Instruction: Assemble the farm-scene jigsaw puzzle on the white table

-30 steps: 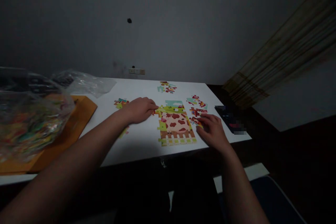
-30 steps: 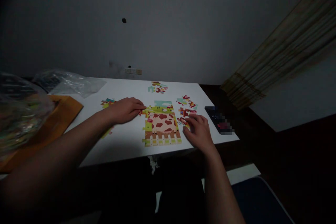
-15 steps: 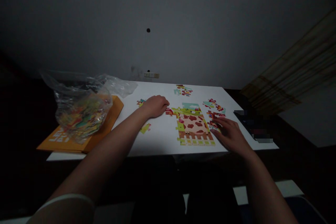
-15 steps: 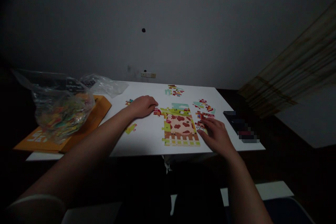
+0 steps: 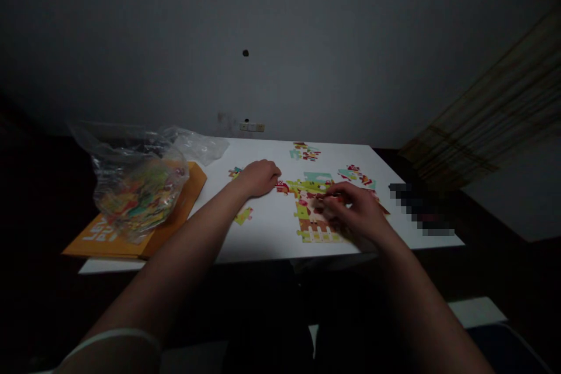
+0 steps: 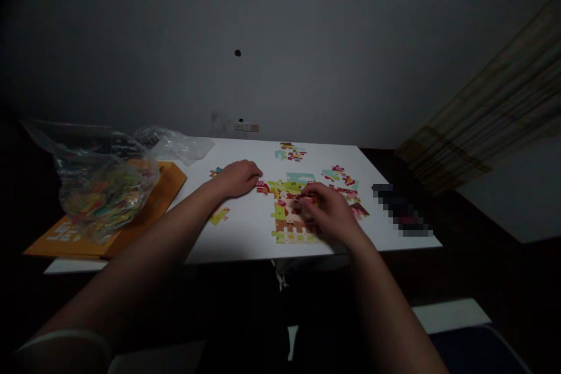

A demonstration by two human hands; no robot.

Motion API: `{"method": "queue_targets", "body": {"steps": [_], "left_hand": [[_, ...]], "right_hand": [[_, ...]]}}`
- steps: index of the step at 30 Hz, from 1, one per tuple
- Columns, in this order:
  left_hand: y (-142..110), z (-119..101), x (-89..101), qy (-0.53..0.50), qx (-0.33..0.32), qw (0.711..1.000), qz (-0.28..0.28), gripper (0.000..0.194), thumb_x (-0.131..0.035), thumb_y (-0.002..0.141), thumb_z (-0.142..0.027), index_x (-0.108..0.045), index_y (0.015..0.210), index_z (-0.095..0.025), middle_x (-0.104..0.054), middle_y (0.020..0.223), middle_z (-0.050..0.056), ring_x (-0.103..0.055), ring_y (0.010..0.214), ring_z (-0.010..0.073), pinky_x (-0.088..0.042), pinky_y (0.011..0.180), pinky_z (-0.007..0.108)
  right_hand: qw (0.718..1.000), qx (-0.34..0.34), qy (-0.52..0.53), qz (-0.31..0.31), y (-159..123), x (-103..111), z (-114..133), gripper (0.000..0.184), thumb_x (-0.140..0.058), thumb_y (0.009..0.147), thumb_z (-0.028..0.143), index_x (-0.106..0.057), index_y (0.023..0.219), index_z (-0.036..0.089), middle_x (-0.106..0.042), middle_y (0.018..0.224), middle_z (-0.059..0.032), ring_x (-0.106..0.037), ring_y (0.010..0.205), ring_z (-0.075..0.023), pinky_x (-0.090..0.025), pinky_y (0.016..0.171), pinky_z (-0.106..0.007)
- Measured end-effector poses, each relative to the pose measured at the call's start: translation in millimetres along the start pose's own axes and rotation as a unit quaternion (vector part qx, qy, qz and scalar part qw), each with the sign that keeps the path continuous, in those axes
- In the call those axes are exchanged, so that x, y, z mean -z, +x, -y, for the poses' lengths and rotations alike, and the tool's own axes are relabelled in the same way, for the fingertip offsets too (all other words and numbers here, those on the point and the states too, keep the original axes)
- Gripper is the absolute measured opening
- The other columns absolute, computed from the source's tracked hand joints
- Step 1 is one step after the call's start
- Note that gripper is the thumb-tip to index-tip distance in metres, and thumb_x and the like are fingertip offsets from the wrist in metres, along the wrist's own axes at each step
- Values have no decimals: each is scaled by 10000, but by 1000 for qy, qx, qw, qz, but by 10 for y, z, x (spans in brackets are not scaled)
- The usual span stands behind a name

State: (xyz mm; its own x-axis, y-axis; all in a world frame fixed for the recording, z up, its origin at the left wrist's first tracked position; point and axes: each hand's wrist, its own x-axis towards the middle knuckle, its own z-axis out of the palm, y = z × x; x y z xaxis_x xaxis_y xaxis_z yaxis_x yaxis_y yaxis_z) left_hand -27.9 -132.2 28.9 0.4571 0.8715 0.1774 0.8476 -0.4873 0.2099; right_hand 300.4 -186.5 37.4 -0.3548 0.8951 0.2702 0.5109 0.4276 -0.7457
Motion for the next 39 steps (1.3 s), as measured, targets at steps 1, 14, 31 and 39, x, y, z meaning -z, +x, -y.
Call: {"method": "queue_targets", "body": {"steps": [1, 14, 31, 39], "left_hand": [[1, 1, -1, 3, 5, 1000, -1, 334, -572, 1014, -257, -864, 1177, -244, -835, 1208, 124, -756, 1156, 306, -560, 1031, 443], [16, 48, -56, -18, -17, 1000, -11, 346, -558, 1029, -281, -856, 1186, -200, -799, 1230, 135, -716, 1193, 305, -556, 1069, 447], [-23, -202, -60, -197, -128, 972, 27, 284, -855, 907, -382, -873, 1156, -247, -760, 1311, 116, -697, 1249, 312, -535, 1153, 499], [-15, -202, -48, -187, -122, 974, 29, 224, -801, 947, -371, -894, 1128, -276, -786, 1269, 109, -720, 1195, 289, -558, 1107, 484]], "right_hand": [[999, 23, 16, 39, 118, -140, 113, 187, -741, 970, 411, -786, 1102, 287, -828, 1122, -87, -765, 1008, -302, -584, 904, -463], [978, 166, -117, 38, 532, -909, 66, 141, -749, 1006, 372, -778, 1088, 261, -762, 1199, -102, -625, 1141, -323, -456, 1027, -477], [980, 68, -29, -185, 546, -642, 81, 194, -496, 948, 246, -674, 874, 268, -733, 883, -64, -638, 947, -298, -456, 876, -454], [984, 37, -64, -164, 553, -646, 103, 217, -494, 983, 259, -696, 908, 273, -761, 928, -65, -657, 1004, -311, -453, 946, -465]]}}
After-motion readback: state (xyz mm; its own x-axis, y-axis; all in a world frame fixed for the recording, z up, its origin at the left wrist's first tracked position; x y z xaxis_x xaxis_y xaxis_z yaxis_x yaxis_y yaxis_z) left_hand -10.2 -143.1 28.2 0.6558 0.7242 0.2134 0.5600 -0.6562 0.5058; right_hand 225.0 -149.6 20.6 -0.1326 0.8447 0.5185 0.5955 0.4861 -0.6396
